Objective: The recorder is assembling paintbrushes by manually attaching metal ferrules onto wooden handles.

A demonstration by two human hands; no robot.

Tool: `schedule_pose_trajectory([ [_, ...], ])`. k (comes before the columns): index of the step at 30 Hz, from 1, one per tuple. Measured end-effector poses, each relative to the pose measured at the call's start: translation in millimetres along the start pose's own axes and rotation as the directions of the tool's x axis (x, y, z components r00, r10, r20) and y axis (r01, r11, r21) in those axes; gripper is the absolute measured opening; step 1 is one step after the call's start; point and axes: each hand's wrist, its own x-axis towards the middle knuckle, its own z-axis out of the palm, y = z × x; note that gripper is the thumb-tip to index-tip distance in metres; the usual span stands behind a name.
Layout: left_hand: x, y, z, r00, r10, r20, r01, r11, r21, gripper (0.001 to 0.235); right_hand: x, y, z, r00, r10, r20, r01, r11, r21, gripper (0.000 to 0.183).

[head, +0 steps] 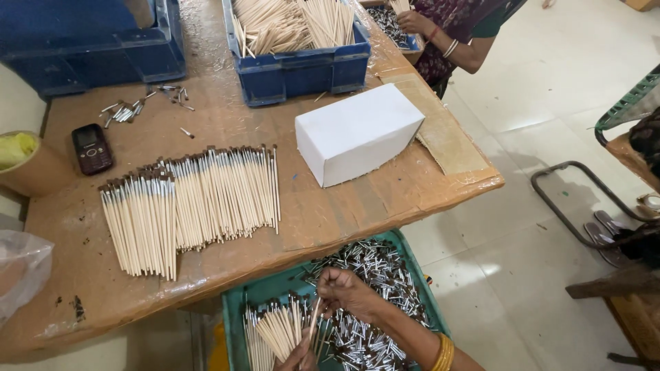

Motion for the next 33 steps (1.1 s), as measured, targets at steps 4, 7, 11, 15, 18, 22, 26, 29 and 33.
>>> schedule_pose_trajectory([
  [4,-12.6,2.5,21.3,0.997,0.072,0.023,-0.073,0.997,0.032,0.034,-3.4,7.0,-5.3,0.994,-0.078,0.079,0.085,0.993,-0.087,0.014],
  [7,-26.0,9.3,53.1,0.966,0.139,-0.217,-0.093,0.974,0.207,0.033,-8.7,12.2,-0.1,0.995,-0.093,0.032,0.096,0.989,-0.112,0.014],
  [11,-70.9,12.1,94.2,0.627,0.744,0.231,-0.53,0.19,0.826,0.04,-25.3,32.7,-10.1,0.979,0.009,-0.206,-0.05,0.98,-0.193,0.017],
  [15,-131.2,60.5,144.9,0.717,0.614,0.329,-0.354,-0.086,0.931,0.046,-30.0,4.6,-5.2,0.96,0.198,-0.196,-0.276,0.776,-0.568,0.022],
  [18,-135.6,52.3,115.4,0.671,0.696,0.257,-0.249,-0.115,0.962,0.044,-20.5,-33.4,32.1,0.987,-0.105,-0.117,-0.085,0.27,-0.959,0.021],
  [22,-144.1,41.9,83.5,0.779,0.624,-0.06,-0.416,0.586,0.696,0.03,28.7,-0.8,18.6,0.888,-0.375,0.265,0.25,-0.089,-0.964,0.014],
  [26,-161.8,57.3,77.5,0.725,0.607,-0.326,-0.365,0.74,0.565,0.028,79.5,44.7,-8.6,0.891,-0.207,0.403,0.319,-0.345,-0.883,0.007],
  [29,-174.8,81.3,88.3,0.721,0.553,-0.418,-0.326,0.803,0.5,0.032,115.2,83.2,-42.8,0.96,-0.01,0.28,0.237,-0.504,-0.831,0.007],
  [33,-170.3,93.7,85.9,0.686,0.632,-0.361,-0.466,0.763,0.449,0.033,120.5,71.1,-34.6,0.831,-0.166,0.531,0.341,-0.603,-0.722,0.014],
])
